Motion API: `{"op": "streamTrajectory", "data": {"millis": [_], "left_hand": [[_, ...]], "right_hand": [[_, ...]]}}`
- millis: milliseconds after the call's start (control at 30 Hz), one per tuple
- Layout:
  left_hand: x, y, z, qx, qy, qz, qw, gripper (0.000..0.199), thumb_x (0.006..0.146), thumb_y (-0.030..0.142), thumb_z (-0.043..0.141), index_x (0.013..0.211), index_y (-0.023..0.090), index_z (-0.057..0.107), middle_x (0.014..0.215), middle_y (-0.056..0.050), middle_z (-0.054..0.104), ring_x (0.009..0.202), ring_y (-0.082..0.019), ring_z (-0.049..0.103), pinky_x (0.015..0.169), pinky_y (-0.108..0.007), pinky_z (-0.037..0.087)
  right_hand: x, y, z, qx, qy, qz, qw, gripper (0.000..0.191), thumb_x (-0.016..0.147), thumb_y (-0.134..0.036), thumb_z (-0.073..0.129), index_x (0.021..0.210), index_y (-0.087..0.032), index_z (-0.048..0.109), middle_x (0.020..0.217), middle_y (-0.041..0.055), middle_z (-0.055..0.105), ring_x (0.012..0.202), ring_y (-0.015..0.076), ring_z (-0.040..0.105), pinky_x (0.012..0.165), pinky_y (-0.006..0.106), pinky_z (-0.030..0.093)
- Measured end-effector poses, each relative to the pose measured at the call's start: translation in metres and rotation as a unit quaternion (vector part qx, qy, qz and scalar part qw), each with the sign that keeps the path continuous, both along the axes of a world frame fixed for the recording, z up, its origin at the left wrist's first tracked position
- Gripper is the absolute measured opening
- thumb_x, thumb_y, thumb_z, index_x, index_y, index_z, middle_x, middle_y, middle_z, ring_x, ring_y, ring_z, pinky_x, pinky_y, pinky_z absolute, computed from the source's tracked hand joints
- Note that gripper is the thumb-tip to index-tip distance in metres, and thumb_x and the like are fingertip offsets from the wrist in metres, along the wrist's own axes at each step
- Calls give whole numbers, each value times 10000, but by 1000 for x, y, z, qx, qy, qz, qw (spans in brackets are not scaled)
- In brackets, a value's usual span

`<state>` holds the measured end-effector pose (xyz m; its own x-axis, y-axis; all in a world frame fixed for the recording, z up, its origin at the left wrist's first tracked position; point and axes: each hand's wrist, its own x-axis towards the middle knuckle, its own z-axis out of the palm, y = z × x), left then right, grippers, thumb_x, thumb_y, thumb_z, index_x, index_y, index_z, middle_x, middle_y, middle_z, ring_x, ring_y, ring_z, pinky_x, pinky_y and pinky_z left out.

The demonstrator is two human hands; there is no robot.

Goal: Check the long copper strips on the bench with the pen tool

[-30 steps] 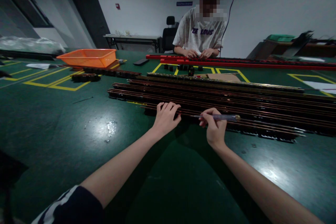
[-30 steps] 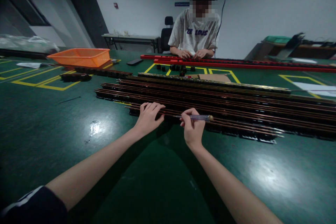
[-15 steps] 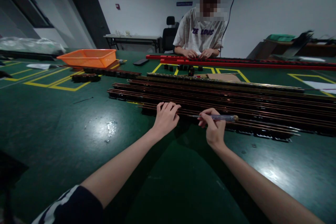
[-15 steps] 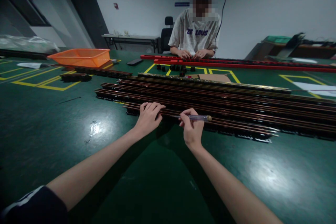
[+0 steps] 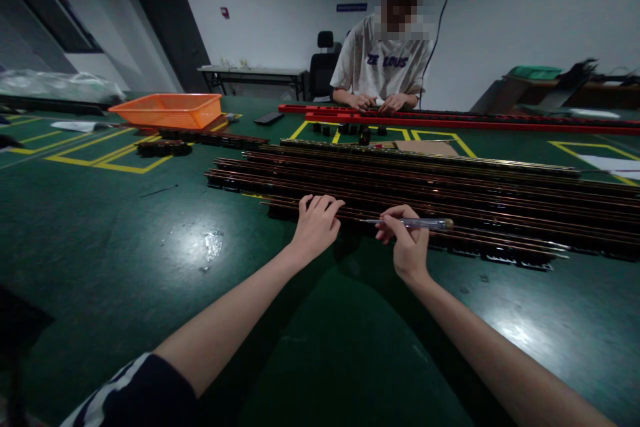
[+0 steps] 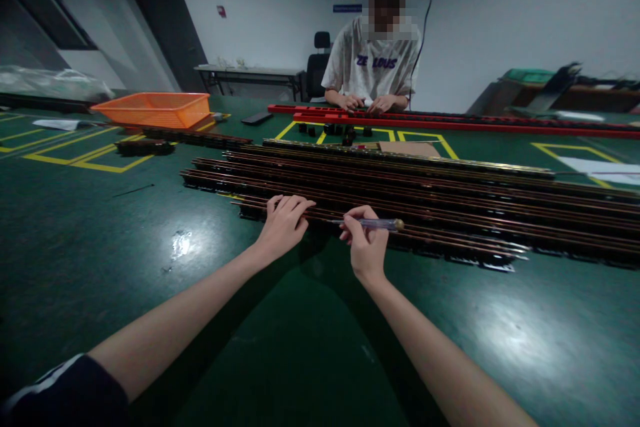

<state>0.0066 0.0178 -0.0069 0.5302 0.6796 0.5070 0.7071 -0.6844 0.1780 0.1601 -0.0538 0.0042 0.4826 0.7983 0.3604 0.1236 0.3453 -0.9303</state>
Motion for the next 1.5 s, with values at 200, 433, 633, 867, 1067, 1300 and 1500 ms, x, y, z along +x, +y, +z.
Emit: {"op": "streamTrajectory", "data": {"millis": [200,433,633,867,1067,1300,1500], "left_hand": [[0,-1,1,-5,3,3,1000,340,831,105,447,1134,187,579,1115,-56,620,1071,-202,536,1020,-425,259],[0,0,1,-6,8,-1,1000,347,836,94,431,1141,177,573,1121,-60,618,1082,-201,534,1019,-426,257],[-1,-1,0,-12,5,-3,1000,343,845,101,426,1148,185,566,1127,-60,615,1087,-199,534,1020,-426,260],[-1,-1,1,-10,5,-2,1000,350,845,99,417,1147,190,568,1120,-61,619,1082,-200,535,1016,-420,262],[0,-1,1,-3,4,0,1000,345,833,101,436,1136,188,576,1101,-55,624,1070,-203,536,1014,-418,265],[0,-2,1,-3,3,-1,1000,342,836,97,430,1133,179,578,1096,-57,627,1059,-201,539,1007,-418,269],[-1,-2,2,-10,4,-3,1000,341,846,103,423,1140,184,574,1107,-57,625,1065,-201,536,1010,-418,267]], "right_hand": [[0,0,1,-3,-5,3,1000,93,727,-261,578,695,-175,567,542,-25,579,419,96,522,384,206,356],[0,-1,2,-8,-7,3,1000,94,732,-260,571,693,-175,566,542,-25,576,425,96,521,394,210,353],[0,-1,2,-7,-6,7,1000,93,735,-256,572,689,-176,562,544,-25,572,429,97,520,398,212,355],[0,-2,3,-11,-10,5,1000,94,735,-262,571,696,-177,565,548,-24,576,430,97,523,398,213,355],[0,-1,3,-7,-3,4,1000,100,726,-265,576,688,-174,564,540,-25,572,421,97,519,392,212,350],[0,-2,2,-9,-14,7,1000,98,745,-261,566,696,-176,563,548,-25,574,434,101,526,398,213,356],[0,-2,2,-11,-14,7,1000,94,748,-258,565,700,-178,564,551,-26,575,436,100,526,402,213,358]]}}
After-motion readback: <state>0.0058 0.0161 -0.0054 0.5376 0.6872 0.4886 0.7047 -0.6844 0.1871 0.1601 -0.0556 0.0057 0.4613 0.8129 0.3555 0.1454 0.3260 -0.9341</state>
